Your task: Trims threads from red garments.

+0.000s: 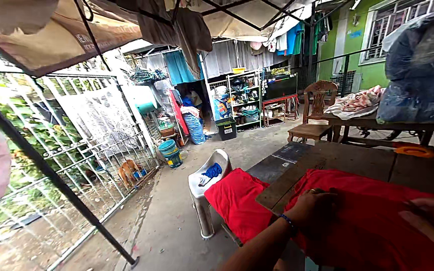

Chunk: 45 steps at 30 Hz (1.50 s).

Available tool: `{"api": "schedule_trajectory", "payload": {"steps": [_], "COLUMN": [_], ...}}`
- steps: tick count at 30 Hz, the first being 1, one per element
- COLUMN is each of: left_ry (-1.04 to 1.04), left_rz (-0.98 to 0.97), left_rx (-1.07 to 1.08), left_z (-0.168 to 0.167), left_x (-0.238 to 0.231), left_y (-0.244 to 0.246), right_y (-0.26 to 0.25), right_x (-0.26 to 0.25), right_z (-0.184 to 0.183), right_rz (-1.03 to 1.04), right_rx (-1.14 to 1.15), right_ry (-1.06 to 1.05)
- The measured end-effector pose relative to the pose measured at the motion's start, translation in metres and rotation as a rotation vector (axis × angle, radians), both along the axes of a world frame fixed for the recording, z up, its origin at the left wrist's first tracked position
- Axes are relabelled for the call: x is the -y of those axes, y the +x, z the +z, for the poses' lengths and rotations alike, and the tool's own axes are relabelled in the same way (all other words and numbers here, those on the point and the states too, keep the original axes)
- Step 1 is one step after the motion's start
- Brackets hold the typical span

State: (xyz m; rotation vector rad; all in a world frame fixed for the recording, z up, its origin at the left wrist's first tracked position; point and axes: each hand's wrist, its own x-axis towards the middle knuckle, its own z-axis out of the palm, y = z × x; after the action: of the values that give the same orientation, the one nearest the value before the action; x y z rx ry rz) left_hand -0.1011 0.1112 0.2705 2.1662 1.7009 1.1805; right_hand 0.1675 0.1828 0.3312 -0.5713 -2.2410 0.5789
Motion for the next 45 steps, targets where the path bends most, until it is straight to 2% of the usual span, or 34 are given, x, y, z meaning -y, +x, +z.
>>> {"api": "schedule_trajectory", "payload": {"steps": [2,5,9,14,17,20,23,27,31,33,36,39,42,45], "left_ry": [-0.011,0.078,0.209,0.173,0.355,0.393,0.345,0.331,0.374,0.372,0.397,0.588,0.485,0.397], "left_rz": [-0.017,-0.051,0.049,0.144,0.226,0.233,0.169,0.109,0.035,0.024,0.160,0.371,0.476,0.640], "left_rx": [0.025,0.062,0.049,-0.169,-0.186,-0.072,0.026,0.008,-0.032,-0.037,0.035,0.224,0.290,0.256], "left_z": [0.002,0.001,-0.015,-0.056,-0.075,-0.066,-0.056,-0.036,-0.023,-0.018,-0.019,-0.049,-0.070,-0.063], "left_x": [0.004,0.019,0.061,0.103,0.105,0.107,0.109,0.109,0.094,0.093,0.103,0.106,0.094,0.070], "left_y": [0.001,0.005,0.019,0.030,0.026,0.025,0.016,0.013,0.002,0.001,0.016,0.046,0.072,0.087], "right_y": [-0.026,-0.049,-0.049,-0.042,-0.043,-0.033,-0.018,-0.014,-0.030,-0.040,-0.045,-0.047,-0.050,-0.049], "right_x": [-0.004,-0.026,-0.032,-0.030,-0.022,0.006,0.034,0.047,0.062,0.059,0.043,0.028,0.026,0.031], "right_z": [-0.016,-0.050,-0.055,-0.058,-0.055,-0.044,-0.038,-0.042,-0.035,-0.037,-0.035,-0.033,-0.032,-0.029], "right_rz": [0.030,-0.031,-0.045,-0.026,0.002,0.031,0.108,0.287,0.181,0.190,0.303,0.337,0.334,0.321], "right_rx": [0.055,0.007,-0.059,-0.138,-0.231,-0.277,-0.188,-0.095,0.153,0.153,-0.007,-0.131,-0.230,-0.270], "right_ry": [-0.139,-0.342,-0.451,-0.513,-0.440,-0.306,-0.198,-0.021,0.142,0.162,0.072,-0.131,-0.327,-0.408]}}
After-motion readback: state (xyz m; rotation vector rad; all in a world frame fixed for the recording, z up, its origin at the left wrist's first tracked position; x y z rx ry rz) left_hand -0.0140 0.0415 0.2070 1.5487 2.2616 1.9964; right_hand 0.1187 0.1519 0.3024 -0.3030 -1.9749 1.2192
